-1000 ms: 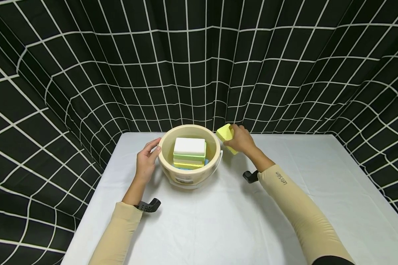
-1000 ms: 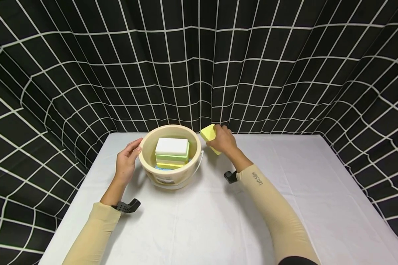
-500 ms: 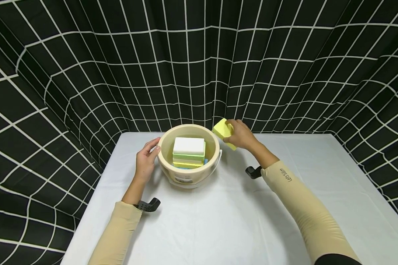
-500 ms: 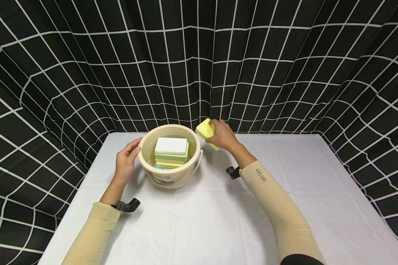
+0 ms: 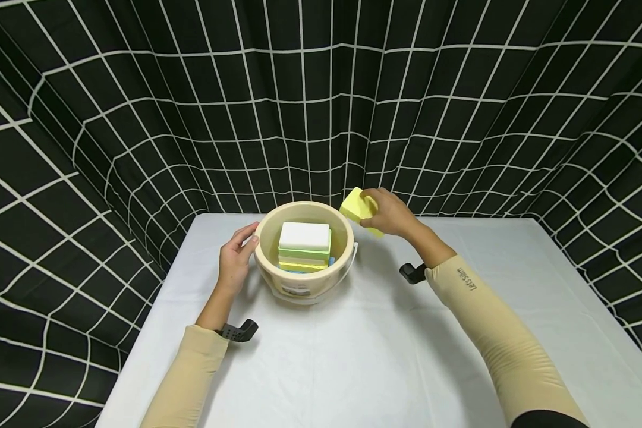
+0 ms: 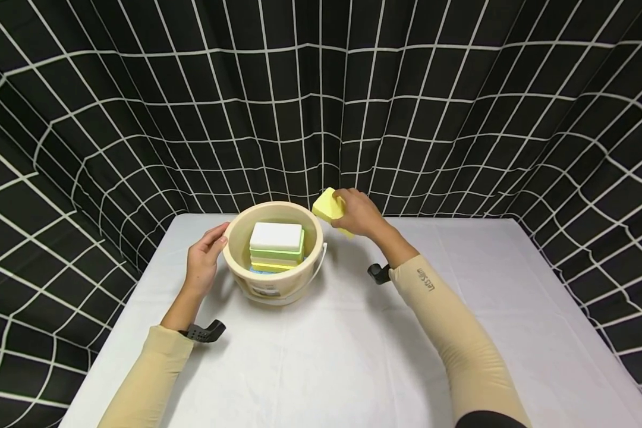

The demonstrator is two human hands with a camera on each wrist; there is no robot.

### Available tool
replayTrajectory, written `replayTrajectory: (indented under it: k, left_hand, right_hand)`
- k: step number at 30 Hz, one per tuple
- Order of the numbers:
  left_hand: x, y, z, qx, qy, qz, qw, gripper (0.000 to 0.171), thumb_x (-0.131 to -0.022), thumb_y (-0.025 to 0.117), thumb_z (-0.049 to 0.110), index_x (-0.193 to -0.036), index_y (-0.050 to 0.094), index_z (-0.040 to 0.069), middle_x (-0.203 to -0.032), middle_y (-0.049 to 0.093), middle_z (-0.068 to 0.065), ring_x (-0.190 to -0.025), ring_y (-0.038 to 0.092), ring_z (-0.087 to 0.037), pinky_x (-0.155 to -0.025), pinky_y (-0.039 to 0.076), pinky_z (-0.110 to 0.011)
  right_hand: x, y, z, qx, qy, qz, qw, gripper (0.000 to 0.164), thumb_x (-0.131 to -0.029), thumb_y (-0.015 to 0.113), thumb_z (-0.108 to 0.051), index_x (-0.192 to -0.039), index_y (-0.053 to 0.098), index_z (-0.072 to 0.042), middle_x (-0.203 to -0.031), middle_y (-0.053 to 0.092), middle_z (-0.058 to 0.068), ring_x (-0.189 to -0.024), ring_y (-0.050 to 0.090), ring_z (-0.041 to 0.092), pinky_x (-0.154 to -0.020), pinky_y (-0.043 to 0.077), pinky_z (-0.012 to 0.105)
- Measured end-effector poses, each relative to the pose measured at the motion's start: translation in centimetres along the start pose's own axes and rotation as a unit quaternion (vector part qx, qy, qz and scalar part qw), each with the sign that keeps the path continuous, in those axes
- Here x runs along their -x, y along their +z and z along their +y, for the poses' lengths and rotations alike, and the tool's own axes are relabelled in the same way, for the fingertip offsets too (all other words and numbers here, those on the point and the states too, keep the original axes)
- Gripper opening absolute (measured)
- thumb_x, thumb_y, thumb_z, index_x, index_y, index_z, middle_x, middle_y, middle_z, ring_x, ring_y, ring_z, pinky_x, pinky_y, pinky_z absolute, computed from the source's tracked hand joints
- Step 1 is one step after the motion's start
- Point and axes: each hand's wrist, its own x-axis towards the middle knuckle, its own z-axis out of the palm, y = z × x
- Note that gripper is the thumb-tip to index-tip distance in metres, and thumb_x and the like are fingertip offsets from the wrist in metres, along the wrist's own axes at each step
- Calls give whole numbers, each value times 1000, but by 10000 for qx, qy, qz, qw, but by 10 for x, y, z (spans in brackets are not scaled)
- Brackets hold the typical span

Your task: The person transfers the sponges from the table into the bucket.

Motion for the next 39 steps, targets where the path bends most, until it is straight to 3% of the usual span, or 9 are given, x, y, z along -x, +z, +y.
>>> replayTrajectory:
  k: [11, 18, 39]
  left_hand:
    - [-1, -1, 3, 14, -128, -69, 9999, 37, -96, 53, 0, -131, 53, -11, -137, 53, -22, -134, 46, -27, -102, 46, -10]
    - [7, 4, 29, -175, -228, -117, 9995, 36, -96, 52, -1, -130, 54, -12, -137, 52, -25, -134, 46, -27, -101, 46, -9]
    - [7, 4, 29, -33, -193, -98, 9998, 36, -96, 53, -1, -130, 54, -12, -136, 53, -24, -134, 47, -28, -101, 47, -11]
  right_hand:
    - [-1, -11, -11, -49, -217, 223, 9995, 66, -78, 74, -19, -138, 50, -9, -141, 49, 17, -117, 47, 35, -97, 46, 53]
    - [-1, -17, -24, 29, -316, 405, 9987, 65, -76, 74, -19, -137, 52, -9, -140, 51, 17, -119, 47, 34, -97, 46, 51]
    - [-6, -15, -55, -64, -1037, 120, 9945, 62, -75, 73, -18, -134, 55, -11, -138, 53, 13, -124, 48, 31, -106, 42, 49]
